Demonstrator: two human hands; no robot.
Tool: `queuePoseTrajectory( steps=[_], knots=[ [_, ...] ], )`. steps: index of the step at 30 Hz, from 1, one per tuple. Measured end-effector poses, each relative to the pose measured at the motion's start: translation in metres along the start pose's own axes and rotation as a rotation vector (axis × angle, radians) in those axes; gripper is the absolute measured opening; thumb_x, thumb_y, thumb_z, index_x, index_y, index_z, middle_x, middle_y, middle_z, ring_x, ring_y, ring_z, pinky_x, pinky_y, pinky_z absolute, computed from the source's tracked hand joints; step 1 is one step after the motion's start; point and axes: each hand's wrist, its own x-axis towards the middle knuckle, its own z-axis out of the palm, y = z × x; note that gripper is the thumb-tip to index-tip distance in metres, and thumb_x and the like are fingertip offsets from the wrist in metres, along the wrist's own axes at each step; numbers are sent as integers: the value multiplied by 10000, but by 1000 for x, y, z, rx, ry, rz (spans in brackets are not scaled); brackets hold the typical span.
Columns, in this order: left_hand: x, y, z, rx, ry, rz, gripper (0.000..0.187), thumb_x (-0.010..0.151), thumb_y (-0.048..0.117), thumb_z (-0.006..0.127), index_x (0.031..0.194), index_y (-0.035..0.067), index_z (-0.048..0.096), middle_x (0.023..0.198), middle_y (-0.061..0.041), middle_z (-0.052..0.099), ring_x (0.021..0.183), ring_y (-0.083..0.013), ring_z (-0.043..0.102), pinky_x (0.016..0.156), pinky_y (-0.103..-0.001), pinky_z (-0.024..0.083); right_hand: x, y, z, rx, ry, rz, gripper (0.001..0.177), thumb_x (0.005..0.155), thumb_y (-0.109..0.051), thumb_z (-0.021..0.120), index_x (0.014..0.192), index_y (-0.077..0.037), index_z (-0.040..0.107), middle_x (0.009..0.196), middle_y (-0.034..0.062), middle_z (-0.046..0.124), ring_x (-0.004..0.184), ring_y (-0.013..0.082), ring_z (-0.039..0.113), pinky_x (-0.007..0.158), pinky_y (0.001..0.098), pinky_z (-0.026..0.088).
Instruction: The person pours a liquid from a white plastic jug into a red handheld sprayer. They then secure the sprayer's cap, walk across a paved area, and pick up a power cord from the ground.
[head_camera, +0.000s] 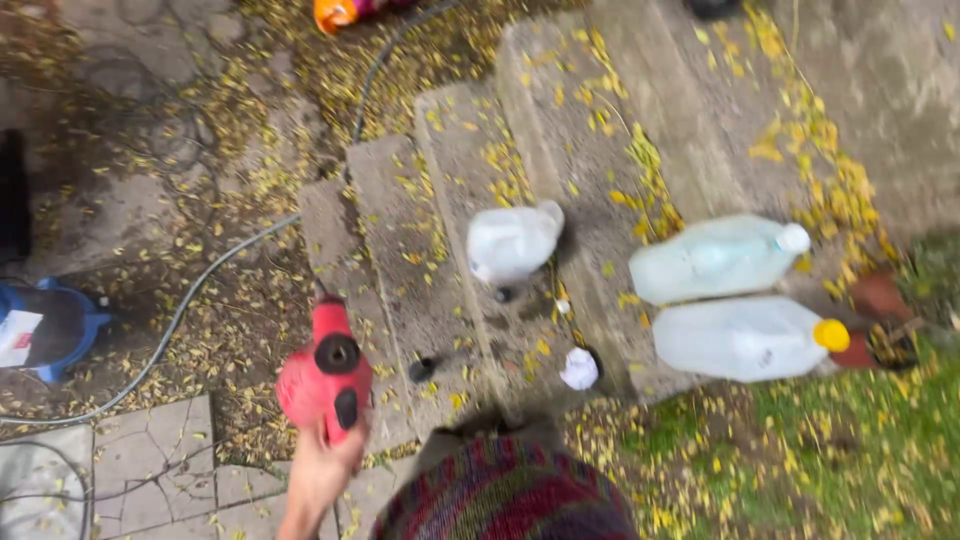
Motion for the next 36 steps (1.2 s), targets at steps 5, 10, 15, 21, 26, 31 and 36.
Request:
queuePoseTrajectory(
  steps=[5,10,15,21,26,31,36],
  knots=[
    [-5,-57,-6,-94,19,-16,208,839,234,736,836,51,637,527,-4,551,412,-114,516,395,-316,421,106,32,-14,-118,-71,30,445,976,-287,661,1349,-46,620,1297,110,726,1255,248,618,1076,420,451],
    [-20,-42,9,-81,33,129,182,858,190,734,914,39,649,669,-15,591,606,-150,563,567,-345,498,138,124,18,-134,-189,172,493,961,-300,662,1381,-53,590,1324,98,719,1279,242,603,1084,415,433],
    [-25,-2,37,-27,-72,210,387,853,363,726,1081,55,677,935,-129,741,900,-290,726,805,-418,574,88,273,50,-59,-338,558,829,847,-291,744,1542,-191,303,1429,7,557,1314,137,506,1075,362,410],
    [-29,-34,86,153,-295,543,534,912,461,656,1189,6,613,996,-204,697,914,-397,695,839,-487,569,54,334,66,105,327,730,534,882,-212,737,1362,-23,601,1279,61,676,1155,161,627,1013,368,476],
    [37,-87,71,19,-400,814,322,964,377,601,1033,74,687,942,-132,723,867,-319,723,830,-427,590,-15,396,46,252,684,863,349,914,-251,696,1197,-58,632,1048,51,693,966,188,667,884,378,521],
    [206,-257,127,309,134,107,227,953,301,662,1048,94,668,872,-138,743,779,-311,738,701,-465,584,-68,436,45,78,799,1046,232,912,-177,692,990,39,663,806,135,673,797,245,707,779,386,546],
    [273,-319,156,581,-23,315,401,930,143,615,1331,132,608,1211,-138,644,1169,-344,608,1025,-468,487,-82,418,70,225,1045,1124,134,854,-72,602,966,1,607,727,93,598,657,231,608,629,389,494]
  ],
)
